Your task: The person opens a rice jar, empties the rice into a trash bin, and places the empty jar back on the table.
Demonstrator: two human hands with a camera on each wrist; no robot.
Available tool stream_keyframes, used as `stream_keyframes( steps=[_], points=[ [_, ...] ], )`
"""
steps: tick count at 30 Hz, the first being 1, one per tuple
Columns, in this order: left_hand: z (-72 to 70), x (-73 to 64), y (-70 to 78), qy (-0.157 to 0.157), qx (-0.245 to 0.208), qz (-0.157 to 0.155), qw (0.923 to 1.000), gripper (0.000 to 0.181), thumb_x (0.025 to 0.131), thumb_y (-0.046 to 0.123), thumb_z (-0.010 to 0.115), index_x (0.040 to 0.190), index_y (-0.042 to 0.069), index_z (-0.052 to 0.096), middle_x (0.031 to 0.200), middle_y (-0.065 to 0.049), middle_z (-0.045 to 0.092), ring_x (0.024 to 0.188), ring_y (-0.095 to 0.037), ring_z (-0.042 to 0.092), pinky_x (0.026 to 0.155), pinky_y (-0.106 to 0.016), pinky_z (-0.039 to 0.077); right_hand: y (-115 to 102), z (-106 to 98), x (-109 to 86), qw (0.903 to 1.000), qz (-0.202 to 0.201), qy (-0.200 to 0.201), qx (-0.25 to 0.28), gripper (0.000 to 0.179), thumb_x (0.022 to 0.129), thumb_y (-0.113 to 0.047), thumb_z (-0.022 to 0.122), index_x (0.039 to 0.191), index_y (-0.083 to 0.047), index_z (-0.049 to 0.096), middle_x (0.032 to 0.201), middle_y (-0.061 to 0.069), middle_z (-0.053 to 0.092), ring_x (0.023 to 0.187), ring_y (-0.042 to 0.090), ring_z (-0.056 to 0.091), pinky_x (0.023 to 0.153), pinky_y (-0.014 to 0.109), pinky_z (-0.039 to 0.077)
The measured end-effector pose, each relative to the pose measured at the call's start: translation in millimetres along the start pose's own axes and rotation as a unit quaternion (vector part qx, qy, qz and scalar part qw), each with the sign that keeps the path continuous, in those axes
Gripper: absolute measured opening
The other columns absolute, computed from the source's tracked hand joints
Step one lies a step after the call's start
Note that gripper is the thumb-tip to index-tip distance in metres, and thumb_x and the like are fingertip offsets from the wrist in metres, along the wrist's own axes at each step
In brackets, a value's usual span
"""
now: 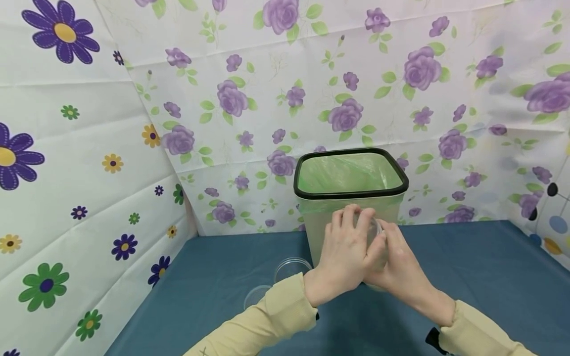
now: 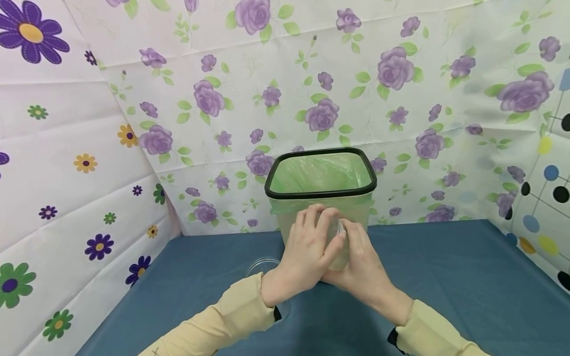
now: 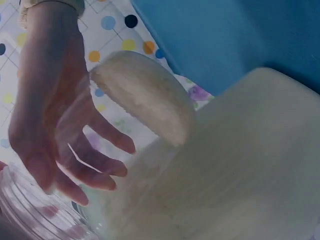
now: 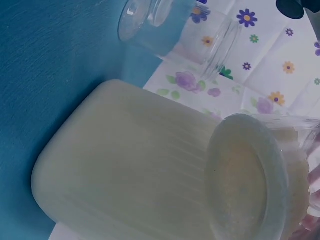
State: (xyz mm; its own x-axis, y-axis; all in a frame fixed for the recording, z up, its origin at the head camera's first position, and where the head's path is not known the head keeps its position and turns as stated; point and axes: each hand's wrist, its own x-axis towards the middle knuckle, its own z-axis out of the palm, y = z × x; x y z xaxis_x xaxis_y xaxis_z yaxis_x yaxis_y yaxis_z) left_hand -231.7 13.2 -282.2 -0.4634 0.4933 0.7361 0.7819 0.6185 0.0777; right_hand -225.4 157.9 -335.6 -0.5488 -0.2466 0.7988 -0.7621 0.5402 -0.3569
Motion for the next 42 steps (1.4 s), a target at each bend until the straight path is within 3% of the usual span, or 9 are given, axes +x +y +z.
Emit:
stream_keyframes(
  steps=[6, 14, 21, 25, 29, 31, 33, 37, 42],
  points=[
    [-0.9, 0.4, 6.1, -0.026, 0.014, -0.053, 0.9982, 0.036, 0.096, 0.034, 0.031, 0.117, 0.010, 0.047, 0.113, -0.009, 0.040, 0.093, -0.024, 0.039, 0.063, -0.029, 0.034, -0.2, 2.1, 0.8, 0.9997, -0.017, 0.008, -0.017, 0.064, 0.078, -0.053, 0.058, 0.110, 0.001, 0.046, 0.122, 0.021, 0.040, 0.108, 0.035, 0.039, 0.083, 0.050, 0.034],
    [-8.2, 4.2, 12.0, -0.099, 0.045, -0.113, 0.9876, 0.038, 0.094, 0.033, 0.033, 0.120, 0.006, 0.044, 0.107, -0.008, 0.040, 0.084, -0.022, 0.036, 0.057, -0.028, 0.031, -1.7, 3.0, -0.5, 0.9980, -0.028, -0.003, -0.057, 0.074, 0.073, -0.056, 0.063, 0.118, 0.000, 0.044, 0.118, 0.020, 0.043, 0.107, 0.034, 0.042, 0.077, 0.049, 0.040],
    [-18.1, 13.2, 6.3, -0.224, -0.033, -0.199, 0.9535, 0.063, 0.089, 0.059, 0.031, 0.121, 0.005, 0.040, 0.109, -0.006, 0.039, 0.086, -0.020, 0.037, 0.061, -0.030, 0.039, 0.5, -1.8, 0.5, 0.9967, -0.032, -0.030, -0.069, 0.089, 0.060, -0.031, 0.082, 0.130, -0.001, 0.037, 0.119, 0.011, 0.042, 0.099, 0.021, 0.045, 0.073, 0.038, 0.043],
    [-22.9, 15.7, -0.6, -0.236, -0.083, -0.214, 0.9443, 0.080, 0.082, 0.071, 0.024, 0.129, 0.008, 0.039, 0.118, -0.004, 0.042, 0.095, -0.020, 0.042, 0.066, -0.032, 0.043, 2.4, -4.4, 2.0, 0.9973, -0.043, -0.031, -0.052, 0.091, 0.060, -0.033, 0.083, 0.133, -0.005, 0.036, 0.123, 0.009, 0.041, 0.101, 0.020, 0.045, 0.074, 0.038, 0.043],
    [-26.2, 15.4, -7.9, -0.165, -0.058, -0.142, 0.9742, 0.068, 0.088, 0.064, 0.028, 0.122, 0.008, 0.049, 0.109, -0.004, 0.048, 0.093, -0.020, 0.045, 0.066, -0.031, 0.044, 5.6, -6.4, 2.2, 0.9966, -0.053, -0.027, -0.057, 0.092, 0.060, -0.037, 0.082, 0.132, -0.005, 0.036, 0.120, 0.010, 0.043, 0.097, 0.022, 0.047, 0.071, 0.040, 0.044],
    [-26.6, 15.0, -12.1, -0.102, -0.036, -0.073, 0.9915, 0.055, 0.091, 0.055, 0.037, 0.112, 0.007, 0.054, 0.101, -0.003, 0.050, 0.089, -0.019, 0.046, 0.064, -0.028, 0.044, 7.7, -6.7, 1.6, 0.9964, -0.054, -0.023, -0.061, 0.092, 0.059, -0.038, 0.082, 0.132, -0.004, 0.037, 0.117, 0.009, 0.044, 0.093, 0.020, 0.047, 0.067, 0.039, 0.045],
    [-26.6, 14.9, -16.8, -0.028, -0.001, 0.016, 0.9995, 0.040, 0.091, 0.043, 0.047, 0.102, 0.007, 0.059, 0.096, -0.003, 0.051, 0.087, -0.017, 0.048, 0.066, -0.025, 0.044, 10.4, -6.7, 0.6, 0.9965, -0.051, -0.023, -0.061, 0.091, 0.058, -0.037, 0.083, 0.130, -0.004, 0.038, 0.116, 0.008, 0.045, 0.091, 0.019, 0.047, 0.064, 0.038, 0.046],
    [-26.8, 15.6, -23.4, 0.075, 0.050, 0.166, 0.9820, 0.025, 0.083, 0.030, 0.058, 0.092, 0.006, 0.062, 0.093, -0.004, 0.054, 0.087, -0.017, 0.052, 0.075, -0.025, 0.044, 15.7, -6.4, -0.4, 0.9978, -0.043, -0.037, -0.036, 0.093, 0.057, -0.029, 0.085, 0.132, -0.005, 0.036, 0.118, 0.007, 0.044, 0.095, 0.019, 0.046, 0.064, 0.036, 0.046],
    [-26.8, 17.2, -28.6, 0.046, 0.033, 0.275, 0.9598, 0.029, 0.082, 0.030, 0.059, 0.099, 0.007, 0.063, 0.103, -0.008, 0.055, 0.098, -0.019, 0.050, 0.089, -0.028, 0.037, 19.2, -10.2, -0.4, 0.9974, -0.014, -0.063, 0.032, 0.093, 0.060, -0.019, 0.085, 0.136, -0.010, 0.033, 0.122, 0.005, 0.041, 0.098, 0.019, 0.046, 0.066, 0.033, 0.046]
  ],
)
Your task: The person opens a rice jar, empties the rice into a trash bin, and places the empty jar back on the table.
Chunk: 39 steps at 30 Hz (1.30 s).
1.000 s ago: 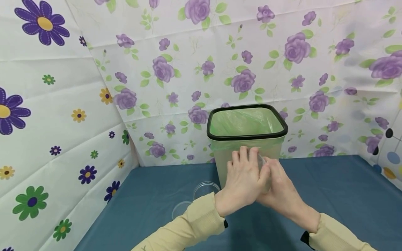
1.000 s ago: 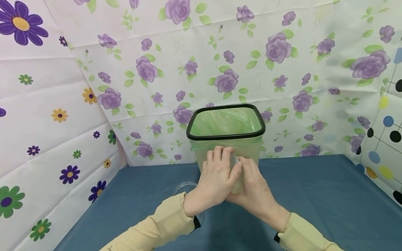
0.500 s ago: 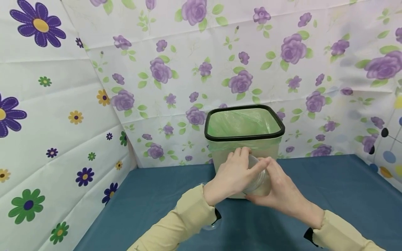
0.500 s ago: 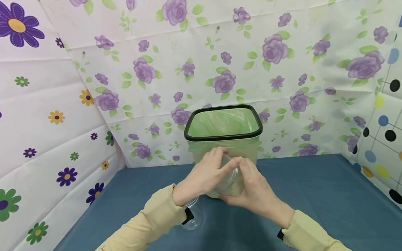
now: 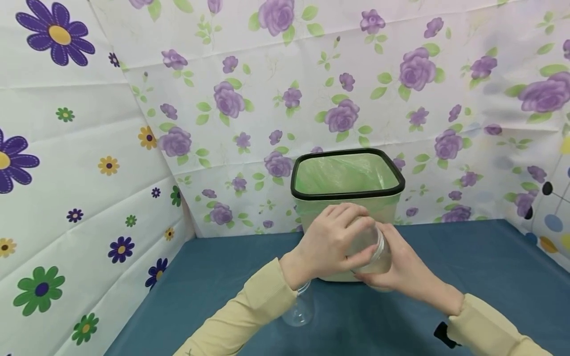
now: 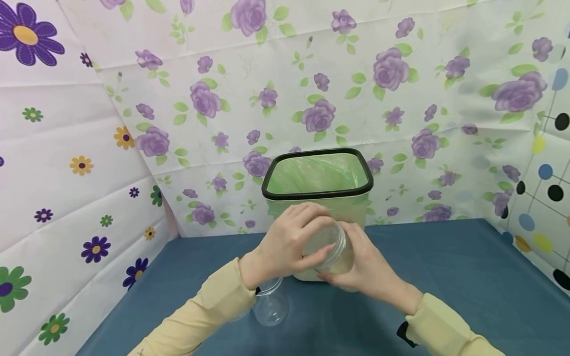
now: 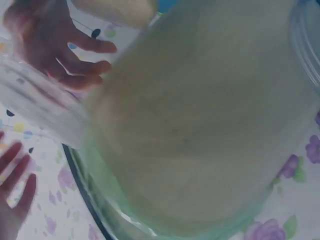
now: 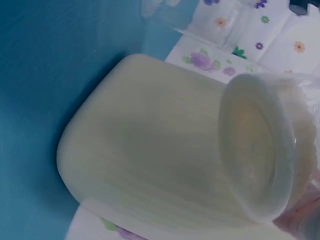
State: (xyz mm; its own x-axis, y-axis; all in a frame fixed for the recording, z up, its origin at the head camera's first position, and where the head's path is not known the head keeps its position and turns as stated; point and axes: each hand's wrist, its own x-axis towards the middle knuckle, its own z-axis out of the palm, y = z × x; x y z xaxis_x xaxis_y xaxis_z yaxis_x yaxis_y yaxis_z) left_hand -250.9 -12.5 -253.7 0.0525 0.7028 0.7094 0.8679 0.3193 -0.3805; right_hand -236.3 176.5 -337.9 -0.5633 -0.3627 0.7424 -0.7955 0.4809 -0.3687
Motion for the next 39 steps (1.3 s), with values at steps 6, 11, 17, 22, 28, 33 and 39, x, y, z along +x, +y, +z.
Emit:
stream_keyframes(
  steps=[6, 11, 17, 22, 28, 33, 39],
  points=[
    [5.0, -2.7, -9.4, -0.062, -0.104, 0.074, 0.9899, 0.039, 0.084, 0.030, 0.061, 0.115, 0.007, 0.058, 0.123, -0.012, 0.047, 0.117, -0.020, 0.038, 0.098, -0.029, 0.025, -0.3, -8.3, -2.0, 0.9879, 0.078, -0.066, 0.117, 0.091, 0.071, -0.011, 0.078, 0.142, -0.018, 0.022, 0.130, 0.004, 0.036, 0.103, 0.018, 0.047, 0.075, 0.036, 0.044],
    [11.1, -3.8, -13.4, -0.076, -0.162, 0.087, 0.9799, 0.044, 0.094, 0.037, 0.041, 0.121, 0.006, 0.056, 0.131, -0.014, 0.040, 0.124, -0.017, 0.030, 0.100, -0.028, 0.022, -3.0, -10.7, -4.3, 0.9744, 0.098, -0.100, 0.176, 0.084, 0.073, -0.008, 0.075, 0.140, -0.016, 0.025, 0.120, 0.010, 0.042, 0.096, 0.020, 0.051, 0.072, 0.037, 0.046],
    [16.2, -5.2, -10.4, -0.064, -0.220, 0.086, 0.9696, 0.052, 0.096, 0.040, 0.027, 0.121, 0.002, 0.054, 0.127, -0.013, 0.043, 0.122, -0.014, 0.033, 0.098, -0.026, 0.026, -6.4, -9.3, -4.3, 0.9714, 0.077, -0.107, 0.198, 0.076, 0.072, -0.006, 0.074, 0.134, -0.015, 0.031, 0.117, 0.010, 0.043, 0.093, 0.020, 0.052, 0.071, 0.036, 0.046],
    [18.7, -5.4, -7.8, -0.047, -0.226, 0.092, 0.9687, 0.055, 0.094, 0.043, 0.029, 0.120, 0.001, 0.052, 0.122, -0.013, 0.047, 0.118, -0.012, 0.037, 0.096, -0.024, 0.028, -6.4, -7.5, -5.5, 0.9748, 0.062, -0.098, 0.191, 0.074, 0.070, -0.005, 0.076, 0.131, -0.012, 0.035, 0.117, 0.009, 0.045, 0.095, 0.020, 0.051, 0.072, 0.035, 0.045],
    [20.7, -5.8, -8.1, -0.037, -0.225, 0.097, 0.9689, 0.054, 0.091, 0.043, 0.041, 0.121, -0.001, 0.051, 0.121, -0.012, 0.047, 0.117, -0.013, 0.038, 0.097, -0.026, 0.028, -6.1, -6.3, -4.8, 0.9714, 0.067, -0.094, 0.207, 0.072, 0.070, -0.003, 0.075, 0.130, -0.011, 0.036, 0.115, 0.012, 0.045, 0.092, 0.021, 0.052, 0.070, 0.035, 0.046],
    [20.2, -6.5, -6.4, -0.032, -0.237, 0.057, 0.9694, 0.048, 0.080, 0.023, 0.063, 0.121, 0.000, 0.051, 0.120, -0.010, 0.048, 0.116, -0.011, 0.038, 0.094, -0.023, 0.031, -7.0, -4.6, -3.9, 0.9781, 0.074, -0.072, 0.180, 0.075, 0.069, -0.004, 0.075, 0.132, -0.009, 0.034, 0.115, 0.010, 0.046, 0.093, 0.021, 0.051, 0.070, 0.034, 0.046],
    [21.6, -8.9, -3.1, -0.024, -0.215, -0.005, 0.9762, 0.044, 0.081, 0.025, 0.059, 0.120, 0.003, 0.052, 0.118, -0.006, 0.049, 0.115, -0.011, 0.038, 0.093, -0.021, 0.031, -9.8, -1.1, -1.8, 0.9901, 0.063, -0.030, 0.121, 0.085, 0.067, -0.006, 0.078, 0.137, -0.010, 0.029, 0.119, 0.006, 0.044, 0.095, 0.020, 0.049, 0.069, 0.033, 0.046]
  ],
)
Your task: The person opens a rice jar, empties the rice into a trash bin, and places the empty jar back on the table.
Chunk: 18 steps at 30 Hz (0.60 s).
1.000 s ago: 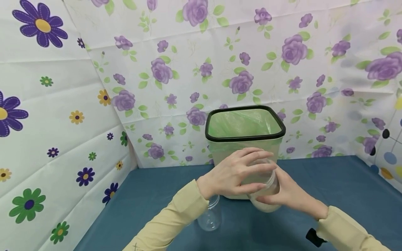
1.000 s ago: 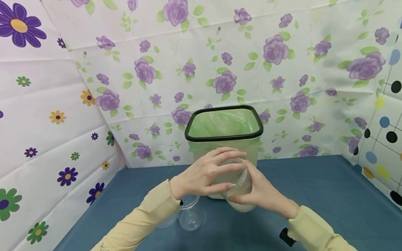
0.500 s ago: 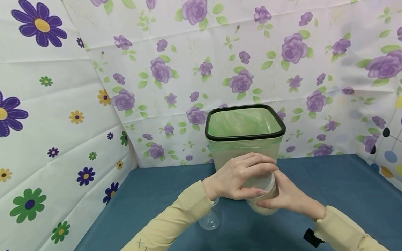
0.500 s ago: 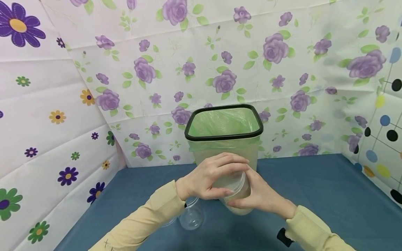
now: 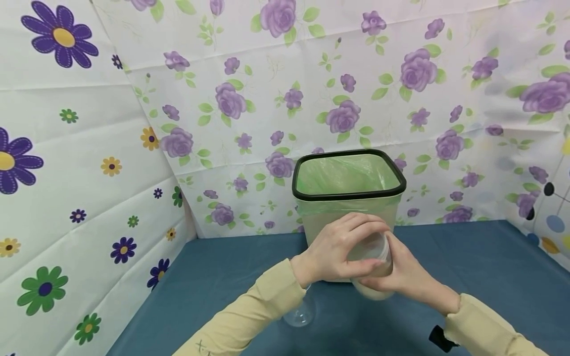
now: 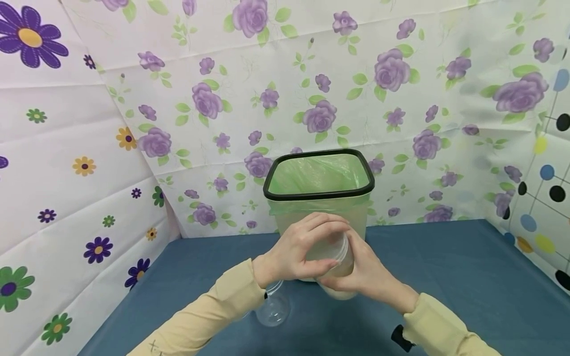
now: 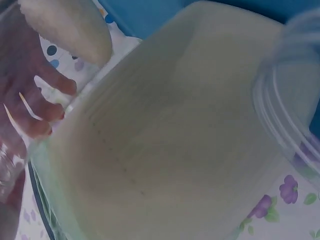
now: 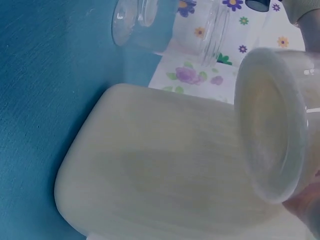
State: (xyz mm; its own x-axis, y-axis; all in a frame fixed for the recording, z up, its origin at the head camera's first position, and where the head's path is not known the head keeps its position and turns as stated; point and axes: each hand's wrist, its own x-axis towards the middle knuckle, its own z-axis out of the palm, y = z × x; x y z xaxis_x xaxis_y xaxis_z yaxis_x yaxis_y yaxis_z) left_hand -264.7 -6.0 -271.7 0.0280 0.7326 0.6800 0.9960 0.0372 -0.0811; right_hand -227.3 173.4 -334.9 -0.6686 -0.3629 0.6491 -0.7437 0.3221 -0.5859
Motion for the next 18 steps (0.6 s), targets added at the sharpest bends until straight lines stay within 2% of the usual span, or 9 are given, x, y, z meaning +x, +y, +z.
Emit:
stream_keyframes(
  steps=[3, 7, 9, 12, 15, 18],
  points=[
    [2.6, -0.9, 1.0, 0.017, 0.020, -0.023, 0.9994, 0.044, 0.081, 0.025, 0.060, 0.119, 0.003, 0.053, 0.117, -0.007, 0.049, 0.114, -0.011, 0.040, 0.093, -0.021, 0.031, 0.0, 2.2, 2.0, 0.9988, -0.024, 0.022, -0.036, 0.093, 0.065, -0.007, 0.080, 0.140, -0.011, 0.026, 0.124, 0.005, 0.042, 0.098, 0.019, 0.048, 0.072, 0.032, 0.045],
    [7.2, -0.8, 3.6, 0.046, 0.049, -0.058, 0.9961, 0.044, 0.080, 0.026, 0.063, 0.117, 0.004, 0.054, 0.115, -0.006, 0.050, 0.111, -0.012, 0.042, 0.092, -0.021, 0.032, 2.0, 5.0, 5.4, 0.9918, -0.074, 0.058, -0.087, 0.092, 0.061, -0.012, 0.083, 0.136, -0.003, 0.031, 0.123, 0.009, 0.042, 0.099, 0.020, 0.047, 0.074, 0.028, 0.042],
    [9.6, -0.7, 5.6, 0.061, 0.060, -0.077, 0.9933, 0.042, 0.082, 0.028, 0.061, 0.116, 0.005, 0.054, 0.114, -0.006, 0.050, 0.109, -0.013, 0.043, 0.092, -0.021, 0.032, 4.1, 6.4, 6.9, 0.9867, -0.098, 0.075, -0.105, 0.086, 0.064, -0.022, 0.083, 0.132, 0.001, 0.035, 0.119, 0.012, 0.044, 0.097, 0.022, 0.047, 0.075, 0.025, 0.040],
    [13.0, -0.6, 9.0, 0.079, 0.077, -0.107, 0.9881, 0.039, 0.086, 0.032, 0.056, 0.115, 0.006, 0.054, 0.112, -0.004, 0.051, 0.107, -0.013, 0.045, 0.091, -0.022, 0.033, 6.9, 8.1, 8.2, 0.9794, -0.128, 0.096, -0.124, 0.082, 0.070, -0.040, 0.075, 0.127, 0.006, 0.038, 0.114, 0.019, 0.045, 0.094, 0.027, 0.047, 0.076, 0.022, 0.037],
    [16.1, -0.1, 12.9, 0.096, 0.083, -0.137, 0.9824, 0.039, 0.088, 0.035, 0.052, 0.114, 0.006, 0.054, 0.110, -0.004, 0.051, 0.103, -0.015, 0.046, 0.087, -0.022, 0.037, 6.9, 8.4, 8.1, 0.9774, -0.134, 0.102, -0.129, 0.082, 0.075, -0.049, 0.065, 0.127, 0.007, 0.038, 0.114, 0.022, 0.044, 0.093, 0.029, 0.046, 0.078, 0.021, 0.036],
    [18.6, 1.0, 17.7, 0.113, 0.092, -0.165, 0.9754, 0.040, 0.089, 0.038, 0.049, 0.112, 0.005, 0.054, 0.107, -0.006, 0.052, 0.100, -0.018, 0.048, 0.082, -0.025, 0.041, 3.9, 7.6, 7.8, 0.9774, -0.127, 0.103, -0.134, 0.082, 0.075, -0.050, 0.064, 0.130, 0.005, 0.037, 0.116, 0.020, 0.043, 0.095, 0.028, 0.046, 0.078, 0.023, 0.036]
  ],
)
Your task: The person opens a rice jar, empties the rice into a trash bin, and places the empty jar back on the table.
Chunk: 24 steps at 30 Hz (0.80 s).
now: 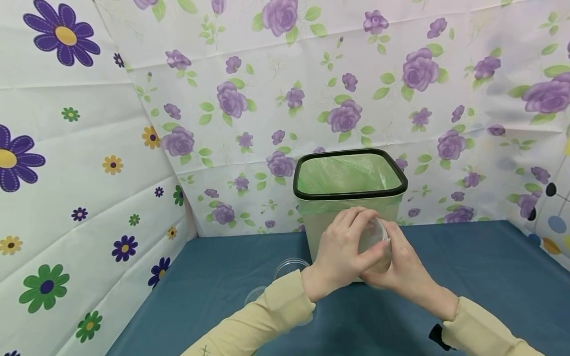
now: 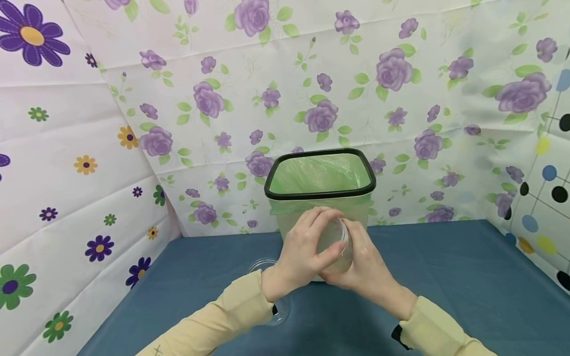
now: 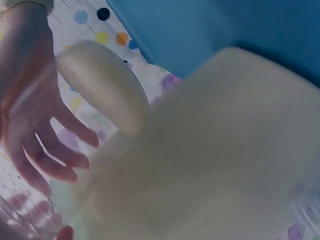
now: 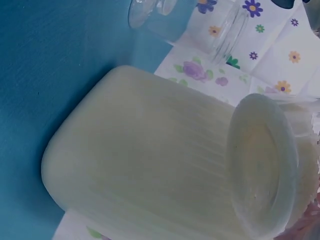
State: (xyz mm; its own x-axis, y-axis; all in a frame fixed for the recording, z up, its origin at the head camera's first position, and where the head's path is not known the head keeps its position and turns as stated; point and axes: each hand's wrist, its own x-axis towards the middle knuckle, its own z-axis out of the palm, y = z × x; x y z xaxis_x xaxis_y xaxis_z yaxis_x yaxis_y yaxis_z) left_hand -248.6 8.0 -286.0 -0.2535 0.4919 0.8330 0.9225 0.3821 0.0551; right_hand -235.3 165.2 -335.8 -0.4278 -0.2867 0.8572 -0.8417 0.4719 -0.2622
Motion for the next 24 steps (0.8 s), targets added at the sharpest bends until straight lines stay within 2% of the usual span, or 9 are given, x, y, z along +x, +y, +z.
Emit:
stream_keyframes(
  steps=[6, 10, 18, 24],
  points=[
    [3.1, -1.8, 9.1, 0.027, 0.027, -0.055, 0.9978, 0.044, 0.091, 0.043, 0.042, 0.112, 0.006, 0.053, 0.103, -0.006, 0.051, 0.092, -0.020, 0.049, 0.071, -0.028, 0.045, -2.8, -2.3, 1.1, 0.9997, 0.009, -0.006, -0.023, 0.084, 0.075, -0.052, 0.062, 0.133, 0.001, 0.035, 0.121, 0.016, 0.041, 0.099, 0.026, 0.045, 0.074, 0.034, 0.042],
    [4.6, -2.2, 13.5, 0.033, 0.028, -0.090, 0.9950, 0.046, 0.092, 0.046, 0.040, 0.113, 0.007, 0.053, 0.102, -0.005, 0.050, 0.090, -0.019, 0.049, 0.065, -0.028, 0.046, -3.5, -2.1, 1.5, 0.9992, 0.008, -0.001, -0.040, 0.086, 0.074, -0.055, 0.061, 0.132, 0.003, 0.035, 0.119, 0.018, 0.042, 0.098, 0.027, 0.046, 0.070, 0.041, 0.044],
    [5.5, -1.0, 21.2, 0.030, 0.028, -0.149, 0.9880, 0.050, 0.094, 0.049, 0.034, 0.115, 0.008, 0.052, 0.103, -0.004, 0.048, 0.087, -0.017, 0.047, 0.059, -0.026, 0.043, -6.7, -2.0, 3.3, 0.9974, -0.005, 0.011, -0.072, 0.084, 0.073, -0.058, 0.059, 0.126, 0.005, 0.040, 0.118, 0.019, 0.043, 0.099, 0.030, 0.045, 0.071, 0.044, 0.043],
    [3.1, -2.7, 27.2, 0.007, 0.002, -0.203, 0.9791, 0.051, 0.095, 0.047, 0.032, 0.122, 0.006, 0.047, 0.108, -0.006, 0.046, 0.088, -0.018, 0.044, 0.060, -0.028, 0.041, -8.6, -3.2, 1.8, 0.9956, 0.011, -0.014, -0.092, 0.085, 0.073, -0.062, 0.057, 0.125, 0.004, 0.039, 0.120, 0.020, 0.041, 0.105, 0.031, 0.042, 0.080, 0.042, 0.040]
  ],
)
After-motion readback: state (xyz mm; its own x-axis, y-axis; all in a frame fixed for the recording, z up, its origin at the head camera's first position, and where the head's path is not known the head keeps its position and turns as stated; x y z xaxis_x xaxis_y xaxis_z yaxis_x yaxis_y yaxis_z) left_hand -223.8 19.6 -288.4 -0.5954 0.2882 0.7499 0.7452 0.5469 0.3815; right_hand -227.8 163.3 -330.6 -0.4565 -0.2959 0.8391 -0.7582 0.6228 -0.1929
